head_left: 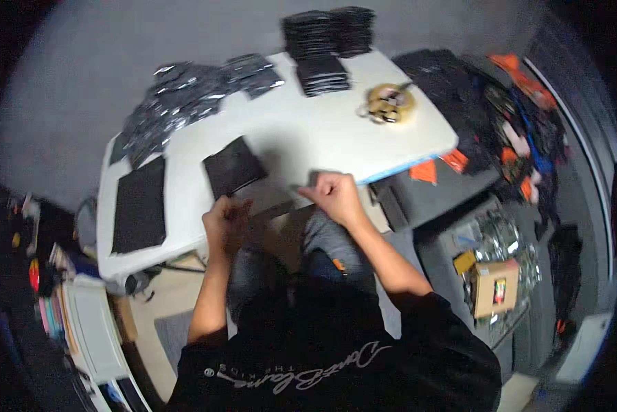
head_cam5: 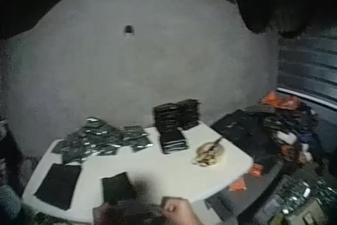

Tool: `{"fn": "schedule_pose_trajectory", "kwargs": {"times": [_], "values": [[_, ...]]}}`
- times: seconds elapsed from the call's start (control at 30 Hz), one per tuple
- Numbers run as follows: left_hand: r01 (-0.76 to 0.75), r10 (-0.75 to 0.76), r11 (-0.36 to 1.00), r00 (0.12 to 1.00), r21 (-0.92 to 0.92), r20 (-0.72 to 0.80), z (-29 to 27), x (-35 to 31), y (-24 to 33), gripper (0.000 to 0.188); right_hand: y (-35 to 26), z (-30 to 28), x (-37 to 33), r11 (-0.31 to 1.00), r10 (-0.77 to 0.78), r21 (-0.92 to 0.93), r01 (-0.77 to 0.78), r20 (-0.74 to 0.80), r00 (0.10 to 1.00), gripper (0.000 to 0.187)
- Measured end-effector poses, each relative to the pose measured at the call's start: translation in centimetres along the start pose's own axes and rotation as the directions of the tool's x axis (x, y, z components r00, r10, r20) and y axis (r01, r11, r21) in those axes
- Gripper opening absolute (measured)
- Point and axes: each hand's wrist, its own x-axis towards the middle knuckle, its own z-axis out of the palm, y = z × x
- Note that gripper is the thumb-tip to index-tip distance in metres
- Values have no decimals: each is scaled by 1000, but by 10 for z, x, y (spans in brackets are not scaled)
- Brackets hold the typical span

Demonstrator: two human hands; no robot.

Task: Manually pack and seal items into black mailing envelopes using tape and scissors.

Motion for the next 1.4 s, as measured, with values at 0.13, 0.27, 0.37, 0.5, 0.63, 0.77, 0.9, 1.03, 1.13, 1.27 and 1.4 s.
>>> {"fn": "schedule_pose_trajectory", "kwargs": {"times": [0.13, 0.27, 0.37, 0.5, 0.63, 0.77, 0.9, 1.03, 1.13, 1.27, 1.4], "values": [[91, -58, 989, 965, -116, 257, 37, 6, 22, 32, -2, -32, -25, 993, -109, 25, 116, -196, 975, 51], [-576, 618, 782, 767, -237, 175, 86, 22, 55, 21, 6, -68, -40, 994, -98, -66, 82, -291, 952, 25], [-187, 426, 865, 762, -465, 488, 117, 1, 148, 43, -6, -47, -34, 860, -26, 466, 210, -371, 928, 59], [-396, 560, 774, 791, -494, 244, 133, -6, 164, 69, -27, -8, -38, 615, -75, 746, 255, -267, 961, 75], [-560, 586, 807, 798, -186, 140, 118, 17, 126, 71, 2, 13, -64, 654, 4, 755, -49, 62, 998, 87], [-389, 407, 913, 892, -126, 197, 80, 49, 84, 67, -15, 5, -51, 493, -85, 830, -262, 345, 935, 66], [-314, 258, 928, 930, 200, 262, 36, 53, 53, 54, -13, 4, -40, 707, -2, 667, -235, 335, 942, 59], [-281, 167, 883, 937, 377, 308, 9, 40, 8, 55, -31, -3, -9, 944, 76, 267, -195, 396, 915, 57], [-278, 123, 875, 920, 397, 373, 4, 46, 4, 52, -23, 21, 26, 966, -80, -203, 161, 359, 930, 61], [-264, 113, 861, 933, 435, 342, -7, 51, -22, 54, -2, 80, 58, 713, -124, -572, 405, 466, 876, 67], [-252, 120, 840, 950, 480, 289, -29, 71, -55, 50, 5, 135, 89, 663, -65, -604, 442, 542, 838, 68]]}}
